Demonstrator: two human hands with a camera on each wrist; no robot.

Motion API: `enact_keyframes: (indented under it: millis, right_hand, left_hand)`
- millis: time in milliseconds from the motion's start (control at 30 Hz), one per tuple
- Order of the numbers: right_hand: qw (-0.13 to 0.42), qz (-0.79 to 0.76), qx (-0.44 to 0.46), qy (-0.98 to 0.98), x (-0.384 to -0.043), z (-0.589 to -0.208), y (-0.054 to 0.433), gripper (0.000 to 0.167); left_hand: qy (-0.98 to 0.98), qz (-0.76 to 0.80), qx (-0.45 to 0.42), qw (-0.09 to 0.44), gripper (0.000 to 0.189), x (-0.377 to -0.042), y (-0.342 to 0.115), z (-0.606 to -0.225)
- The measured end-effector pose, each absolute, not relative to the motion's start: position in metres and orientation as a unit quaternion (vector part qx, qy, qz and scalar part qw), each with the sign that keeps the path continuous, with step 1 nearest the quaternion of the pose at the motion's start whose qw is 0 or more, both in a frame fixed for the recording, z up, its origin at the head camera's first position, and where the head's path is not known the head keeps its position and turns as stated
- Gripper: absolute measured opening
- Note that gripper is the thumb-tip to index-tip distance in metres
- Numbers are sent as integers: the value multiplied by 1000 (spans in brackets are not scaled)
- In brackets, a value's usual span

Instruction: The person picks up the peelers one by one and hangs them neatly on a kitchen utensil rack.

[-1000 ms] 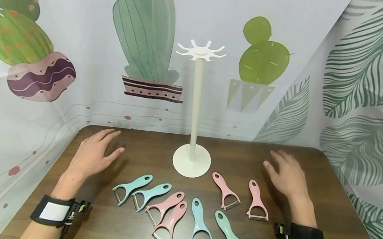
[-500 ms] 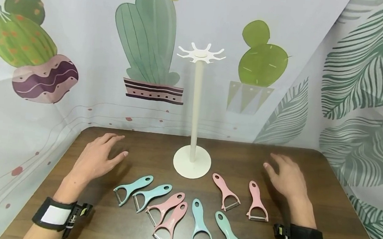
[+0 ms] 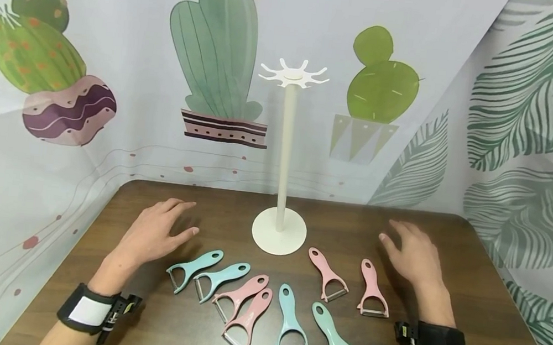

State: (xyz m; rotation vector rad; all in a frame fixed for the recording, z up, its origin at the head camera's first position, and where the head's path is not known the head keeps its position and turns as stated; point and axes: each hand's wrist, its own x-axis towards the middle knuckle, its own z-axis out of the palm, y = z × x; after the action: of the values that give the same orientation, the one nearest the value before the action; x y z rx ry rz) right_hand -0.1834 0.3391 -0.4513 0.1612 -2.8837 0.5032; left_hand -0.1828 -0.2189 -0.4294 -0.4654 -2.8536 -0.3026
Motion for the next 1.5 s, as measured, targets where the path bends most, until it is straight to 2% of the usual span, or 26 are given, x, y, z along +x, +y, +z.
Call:
enact_keyframes:
  millis: [133, 500, 933, 1500]
  right_hand:
    - [105, 165, 60, -979, -185, -451, 337, 57]
    - [112, 161, 71, -978, -186, -449, 332, 56]
    - [110, 159, 79, -978, -184, -450, 326, 55]
    - [106, 156, 86, -978, -184, -449, 317, 56]
  left_hand:
    - [-976, -98, -175, 88, 67, -179, -208, -431]
    - [-971, -96, -211, 54, 60, -165, -182, -438]
    - [-972, -86, -221, 12, 56, -160, -174, -444]
    - [-966, -98, -239, -10, 45, -158, -170, -447]
